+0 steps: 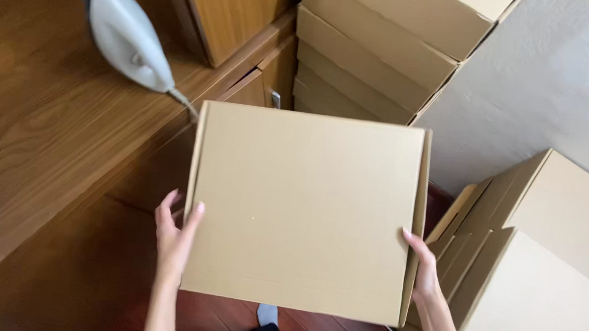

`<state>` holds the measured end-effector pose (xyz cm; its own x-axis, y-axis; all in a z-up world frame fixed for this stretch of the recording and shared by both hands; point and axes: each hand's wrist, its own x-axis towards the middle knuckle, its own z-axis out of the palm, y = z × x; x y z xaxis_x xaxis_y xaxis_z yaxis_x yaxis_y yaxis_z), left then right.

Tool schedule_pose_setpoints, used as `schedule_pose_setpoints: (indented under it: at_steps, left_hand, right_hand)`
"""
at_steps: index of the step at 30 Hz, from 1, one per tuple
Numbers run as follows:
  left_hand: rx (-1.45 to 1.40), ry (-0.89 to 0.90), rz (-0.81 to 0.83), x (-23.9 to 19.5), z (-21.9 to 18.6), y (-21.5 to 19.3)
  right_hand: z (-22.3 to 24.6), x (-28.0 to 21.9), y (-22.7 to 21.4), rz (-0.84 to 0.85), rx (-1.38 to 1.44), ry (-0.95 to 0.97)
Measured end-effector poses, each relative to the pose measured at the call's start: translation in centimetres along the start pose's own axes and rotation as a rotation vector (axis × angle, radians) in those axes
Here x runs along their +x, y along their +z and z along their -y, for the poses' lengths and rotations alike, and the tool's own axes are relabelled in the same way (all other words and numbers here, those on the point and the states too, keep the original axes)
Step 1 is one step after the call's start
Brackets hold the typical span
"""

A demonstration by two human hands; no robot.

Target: The person unpacks t-shirts from cardboard boxes, removes them from plastic bags, and hangs them on a clothing rack. The person also places empty plastic bags into boxes and stacks the boxes.

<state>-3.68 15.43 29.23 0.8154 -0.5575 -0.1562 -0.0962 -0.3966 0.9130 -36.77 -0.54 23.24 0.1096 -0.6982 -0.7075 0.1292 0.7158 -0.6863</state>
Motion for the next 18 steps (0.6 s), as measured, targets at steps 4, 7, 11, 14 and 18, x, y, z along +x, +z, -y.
schedule_pose_setpoints:
  at_steps: [4,7,11,14,18]
  left_hand:
    - [-0.232,-0.195,0.093,-5.2,-2.6,-5.4]
    - [-0.309,-0.288,0.026,-9.9,-3.3,-9.4]
    - [-0.499,-0.358,-0.034,-13.9,-0.3,-14.9]
    - [-0.679,-0.370,-0.203,-16.0,1.0,-17.8]
    - [-0.890,-0.386,-0.380,-14.9,7.2,-21.6]
  right_hand:
    - [2.7,-5.9,1.8,0.089,-0.045,-0.011]
    - [2.6,-7.3,3.8,0.176,-0.066,-0.001]
    - [0.7,-5.6,8.2,0.372,-0.104,0.037]
    - [3.1,-15.4,13.9,0.443,-0.176,0.063]
    - [2.0,-15.1,18.0,0.689,-0.243,0.118]
